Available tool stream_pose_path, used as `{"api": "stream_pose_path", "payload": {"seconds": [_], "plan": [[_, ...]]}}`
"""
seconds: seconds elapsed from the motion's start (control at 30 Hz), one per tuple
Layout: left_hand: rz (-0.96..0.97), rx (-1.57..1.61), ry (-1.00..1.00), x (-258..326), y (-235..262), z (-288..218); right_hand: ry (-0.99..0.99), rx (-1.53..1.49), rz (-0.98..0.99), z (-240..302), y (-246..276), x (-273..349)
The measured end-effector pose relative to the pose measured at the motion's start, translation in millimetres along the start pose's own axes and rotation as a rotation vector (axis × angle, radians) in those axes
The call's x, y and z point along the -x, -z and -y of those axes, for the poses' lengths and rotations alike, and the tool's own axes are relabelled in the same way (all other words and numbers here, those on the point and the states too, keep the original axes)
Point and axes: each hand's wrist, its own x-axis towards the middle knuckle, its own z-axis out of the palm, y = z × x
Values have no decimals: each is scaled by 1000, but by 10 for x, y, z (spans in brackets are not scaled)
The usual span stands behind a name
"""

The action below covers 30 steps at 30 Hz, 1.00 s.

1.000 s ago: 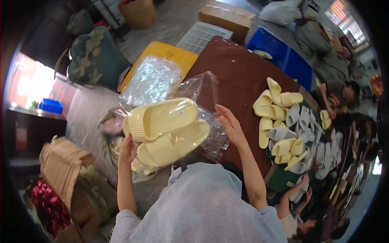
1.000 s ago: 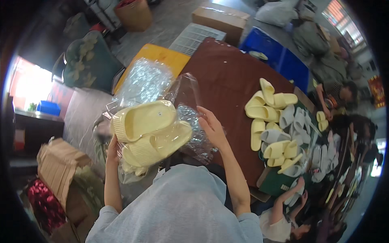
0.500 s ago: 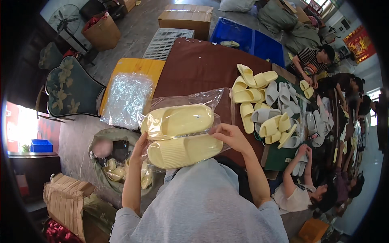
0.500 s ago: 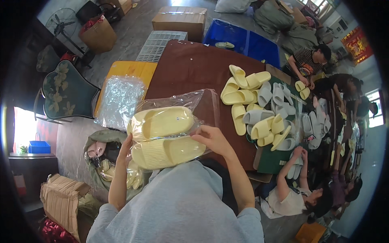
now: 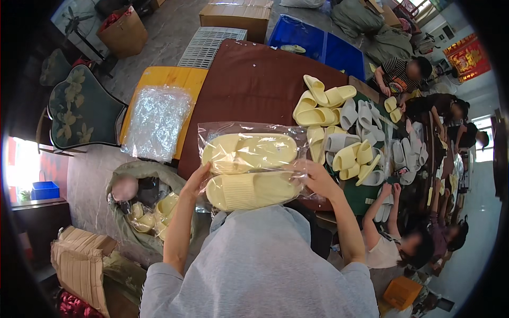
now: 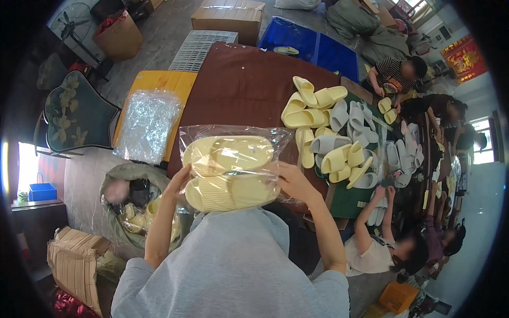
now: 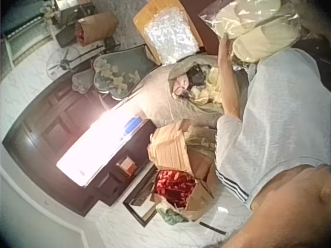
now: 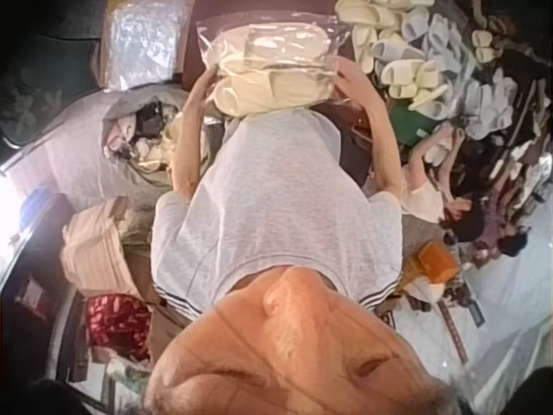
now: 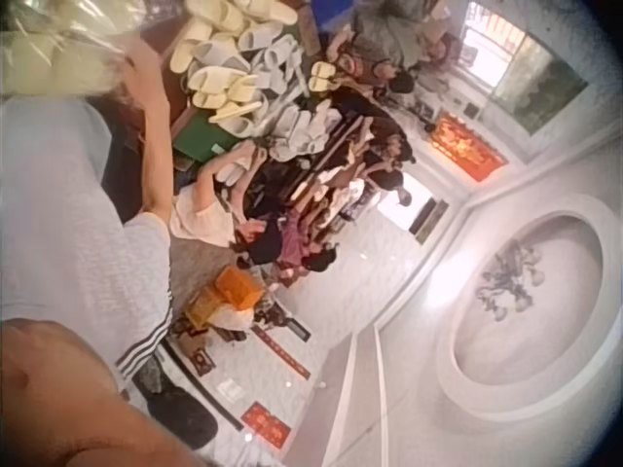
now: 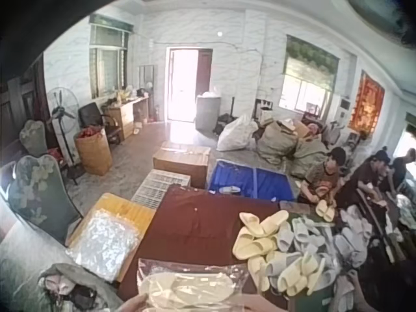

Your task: The person packs slippers into clear plastic bags by hand and sets the packaged slippers on the table.

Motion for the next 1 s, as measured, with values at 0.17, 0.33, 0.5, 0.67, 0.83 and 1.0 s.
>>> {"api": "stream_pose_path", "payload": {"seconds": [0.17, 0.33, 0.5, 0.67, 0.83, 1.0], "plan": [[101, -91, -34, -29, 10, -98, 431, 728, -181, -43, -226, -279], [50, -219, -20, -82, -153, -157, 576, 824, -55, 225, -496, -577], [101, -207, -32, -144, -92, -283, 422, 701, -148, 142, -722, -679], [25, -661, -69, 158, -696, -592, 382, 618, -359, 139, -523, -663], [-61, -841, -242, 159, -791, -674, 374, 684, -353, -5, -292, -542], [163, -963, -129, 220, -868, -901, 387, 642, -282, 12, 53, -294]]}}
